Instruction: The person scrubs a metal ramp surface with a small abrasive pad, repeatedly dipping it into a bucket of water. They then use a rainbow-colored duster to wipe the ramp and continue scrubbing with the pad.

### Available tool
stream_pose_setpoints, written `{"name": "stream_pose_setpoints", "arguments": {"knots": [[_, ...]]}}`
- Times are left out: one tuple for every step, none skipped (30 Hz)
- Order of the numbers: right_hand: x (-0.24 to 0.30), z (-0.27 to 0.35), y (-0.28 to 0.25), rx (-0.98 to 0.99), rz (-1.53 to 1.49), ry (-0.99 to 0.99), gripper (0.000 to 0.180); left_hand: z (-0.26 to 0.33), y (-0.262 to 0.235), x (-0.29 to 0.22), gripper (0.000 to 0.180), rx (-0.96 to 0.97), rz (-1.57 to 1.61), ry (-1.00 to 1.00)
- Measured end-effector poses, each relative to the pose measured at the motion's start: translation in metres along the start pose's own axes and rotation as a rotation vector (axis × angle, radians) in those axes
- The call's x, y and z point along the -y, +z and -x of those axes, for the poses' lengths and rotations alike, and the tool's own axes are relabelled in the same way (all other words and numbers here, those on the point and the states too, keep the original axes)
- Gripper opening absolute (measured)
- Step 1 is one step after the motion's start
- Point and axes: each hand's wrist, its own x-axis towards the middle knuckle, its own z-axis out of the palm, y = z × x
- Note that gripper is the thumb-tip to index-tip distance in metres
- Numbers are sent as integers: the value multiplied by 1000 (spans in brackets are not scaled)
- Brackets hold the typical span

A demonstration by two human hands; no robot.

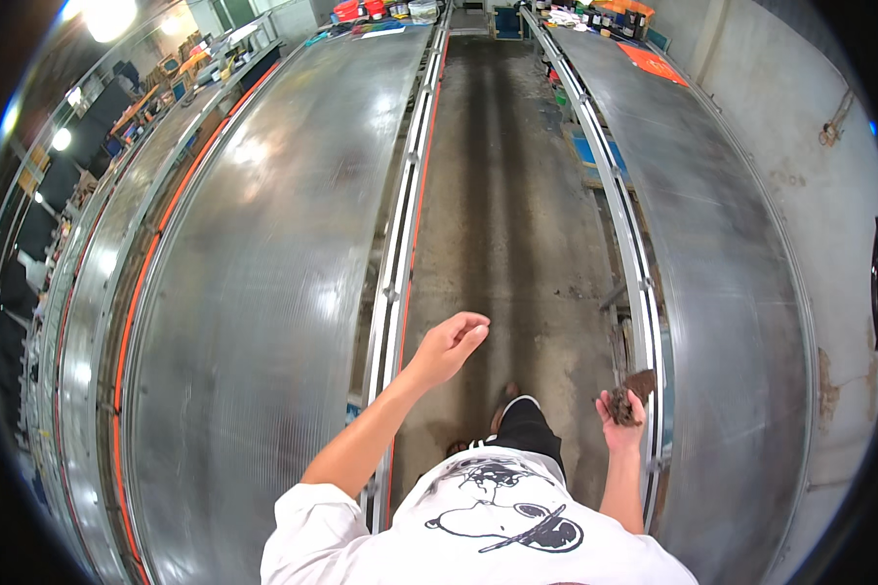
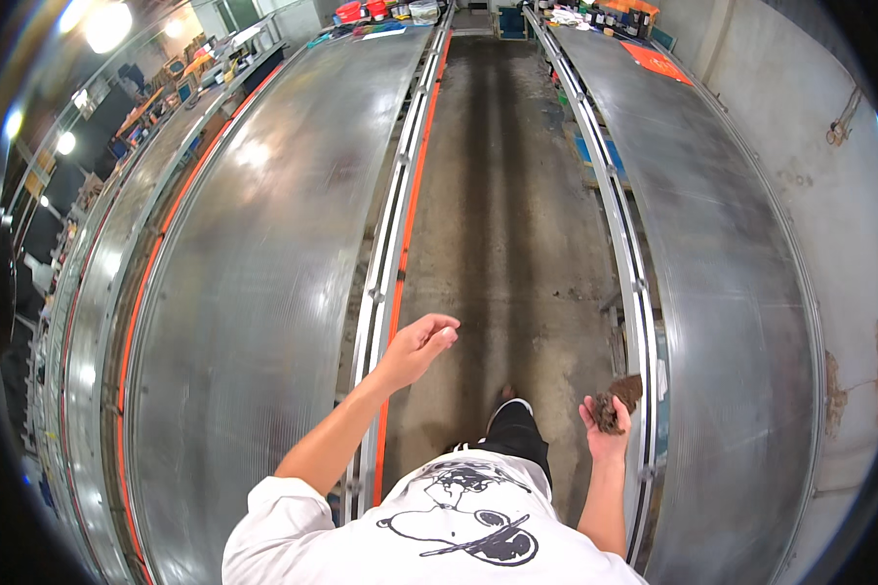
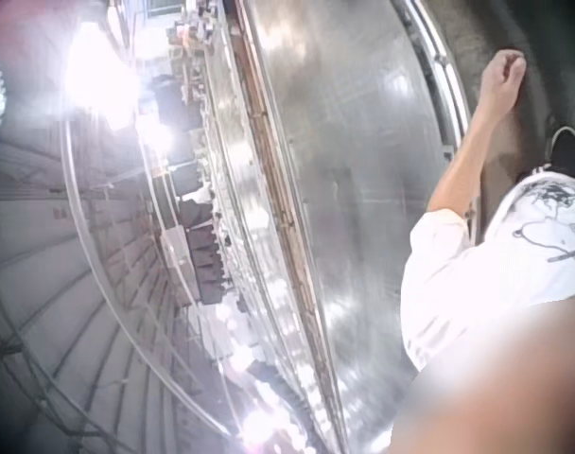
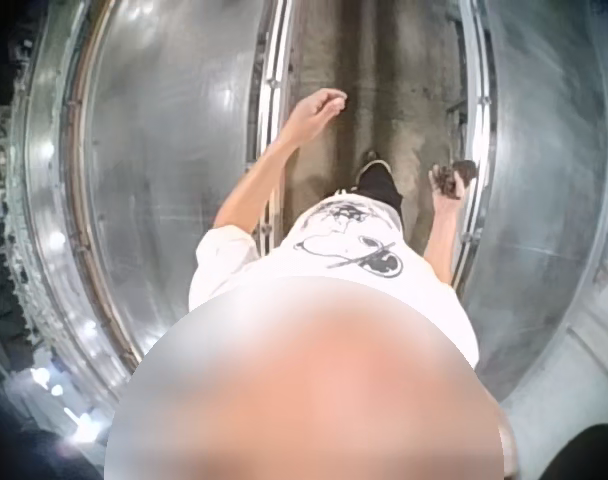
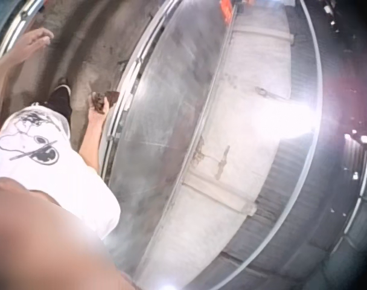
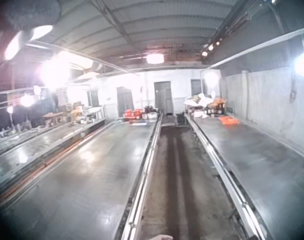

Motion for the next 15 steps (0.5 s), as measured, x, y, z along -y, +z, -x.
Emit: {"name": "stream_pose_setpoints", "arguments": {"knots": [[-1, -26, 14, -20, -45, -14, 17, -48, -9, -6, 34, 35, -34, -2], [2, -53, 29, -43, -87, -36, 16, -94, -11, -8, 34, 76, -63, 0], [1, -94, 38, -68, -106, -38, 16, -137, -12, -3, 33, 62, -75, 4], [-5, -140, 46, -91, -122, -36, 17, -173, -14, 14, 33, 46, -82, -21], [-7, -184, 60, -110, -139, -25, 17, -202, -16, 38, 33, 21, -94, -50], [-6, -232, 84, -77, -165, 29, 20, -238, -21, 57, 33, -7, -102, -58], [0, -290, 109, -42, -143, 59, 25, -268, -22, 70, 33, -45, 29, -127], [5, -343, 137, -15, -126, 92, 30, -290, -27, 82, 33, -79, 156, -203], [10, -386, 187, 24, -100, 117, 40, -307, -38, 95, 33, -167, 185, -265], [22, -422, 249, 57, -60, 148, 49, -317, -45, 103, 33, -261, 228, -335], [36, -450, 317, 113, 46, 119, 57, -330, -57, 101, 33, -304, 252, -379], [50, -480, 378, 178, 156, 75, 65, -349, -72, 101, 33, -339, 286, -408], [62, -520, 423, 264, 191, 75, 64, -370, -85, 106, 33, -397, 347, -404], [69, -560, 464, 352, 224, 78, 63, -394, -100, 113, 33, -455, 405, -400], [72, -600, 495, 438, 253, 81, 63, -423, -114, 116, 32, -516, 438, -413]]}}
